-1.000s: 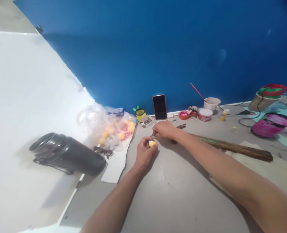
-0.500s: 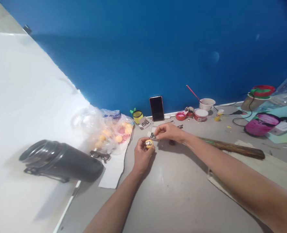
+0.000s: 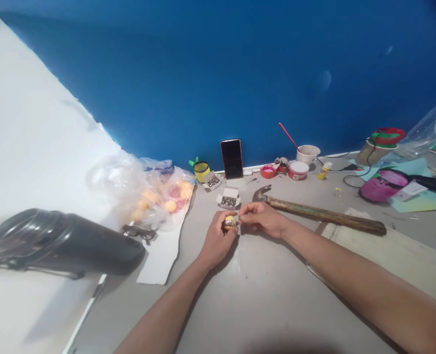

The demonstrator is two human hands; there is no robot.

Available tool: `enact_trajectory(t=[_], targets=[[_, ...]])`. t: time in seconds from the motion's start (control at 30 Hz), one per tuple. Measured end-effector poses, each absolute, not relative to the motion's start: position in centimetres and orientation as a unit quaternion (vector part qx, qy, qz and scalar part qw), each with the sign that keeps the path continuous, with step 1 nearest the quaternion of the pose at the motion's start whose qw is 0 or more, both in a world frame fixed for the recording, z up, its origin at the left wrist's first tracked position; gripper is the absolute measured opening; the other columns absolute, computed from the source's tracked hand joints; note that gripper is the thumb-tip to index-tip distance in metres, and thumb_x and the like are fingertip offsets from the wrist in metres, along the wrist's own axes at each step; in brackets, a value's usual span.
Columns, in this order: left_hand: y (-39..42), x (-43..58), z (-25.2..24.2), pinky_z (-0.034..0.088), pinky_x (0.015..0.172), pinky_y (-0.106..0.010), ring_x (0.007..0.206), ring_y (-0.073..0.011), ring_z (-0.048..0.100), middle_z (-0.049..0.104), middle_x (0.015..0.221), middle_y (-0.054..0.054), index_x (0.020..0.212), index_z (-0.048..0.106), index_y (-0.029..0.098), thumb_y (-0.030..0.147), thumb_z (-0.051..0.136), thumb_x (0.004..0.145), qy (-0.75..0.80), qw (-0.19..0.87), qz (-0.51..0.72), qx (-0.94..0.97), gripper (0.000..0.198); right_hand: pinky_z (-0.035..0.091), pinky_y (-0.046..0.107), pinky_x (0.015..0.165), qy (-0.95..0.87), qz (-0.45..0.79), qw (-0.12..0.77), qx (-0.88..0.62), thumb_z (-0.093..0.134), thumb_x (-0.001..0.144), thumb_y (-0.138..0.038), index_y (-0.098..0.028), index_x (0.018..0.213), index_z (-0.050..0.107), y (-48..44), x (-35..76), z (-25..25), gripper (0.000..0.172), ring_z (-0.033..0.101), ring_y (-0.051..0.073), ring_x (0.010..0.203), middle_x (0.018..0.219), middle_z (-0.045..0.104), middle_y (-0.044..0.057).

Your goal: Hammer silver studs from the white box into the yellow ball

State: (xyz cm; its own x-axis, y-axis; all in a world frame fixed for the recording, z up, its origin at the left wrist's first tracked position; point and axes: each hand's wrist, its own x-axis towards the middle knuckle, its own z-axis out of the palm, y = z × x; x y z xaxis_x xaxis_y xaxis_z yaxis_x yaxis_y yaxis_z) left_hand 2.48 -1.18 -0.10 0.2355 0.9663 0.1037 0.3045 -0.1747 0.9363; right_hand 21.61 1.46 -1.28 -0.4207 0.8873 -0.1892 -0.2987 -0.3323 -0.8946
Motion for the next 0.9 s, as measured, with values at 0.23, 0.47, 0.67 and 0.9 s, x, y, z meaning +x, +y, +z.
enact_trajectory(t=[0.23, 0.47, 0.67, 0.9], targets=[[-1.45, 2.40, -0.05, 0.046, 0.080, -0.030, 0.085, -0.0195, 0.058, 0.068, 0.098, -0.006, 0.110, 0.068, 0.021, 0.034, 0.060, 0.092, 0.460, 0.458, 0.374, 0.662, 0.024, 0.027, 0.020, 0.049, -0.417, 0.734, 0.410, -0.345, 0.097, 0.057, -0.040, -0.015, 0.075, 0.069, 1.27, 21.47, -1.58, 0.042, 0.044, 0.006, 0.054, 0.065, 0.063, -0.002], [-1.41, 2.46, 0.06, 0.047, 0.073, -0.029, 0.079, -0.0192, 0.058, 0.067, 0.089, -0.003, 0.112, 0.069, 0.022, 0.036, 0.070, 0.083, 0.465, 0.509, 0.376, 0.620, 0.032, 0.031, 0.021, 0.052, -0.429, 0.731, 0.408, -0.339, 0.096, 0.057, -0.041, -0.015, 0.075, 0.070, 1.31, 21.49, -1.73, 0.041, 0.049, 0.008, 0.058, 0.073, 0.069, 0.001], [-1.35, 2.56, 0.00, 0.047, 0.078, -0.029, 0.084, -0.0190, 0.059, 0.067, 0.094, -0.003, 0.106, 0.066, 0.021, 0.031, 0.064, 0.087, 0.456, 0.472, 0.364, 0.661, 0.022, 0.034, 0.021, 0.051, -0.452, 0.709, 0.402, -0.363, 0.094, 0.059, -0.037, -0.015, 0.076, 0.074, 1.28, 21.37, -1.86, 0.035, 0.050, 0.008, 0.056, 0.069, 0.069, 0.002], [-1.25, 2.46, -0.32, 0.047, 0.079, -0.029, 0.088, -0.0199, 0.060, 0.068, 0.097, -0.003, 0.107, 0.063, 0.021, 0.031, 0.062, 0.090, 0.456, 0.466, 0.346, 0.674, 0.020, 0.035, 0.022, 0.051, -0.462, 0.701, 0.394, -0.374, 0.092, 0.060, -0.035, -0.014, 0.077, 0.075, 1.16, 21.41, -1.87, 0.032, 0.050, 0.008, 0.057, 0.067, 0.066, 0.000]])
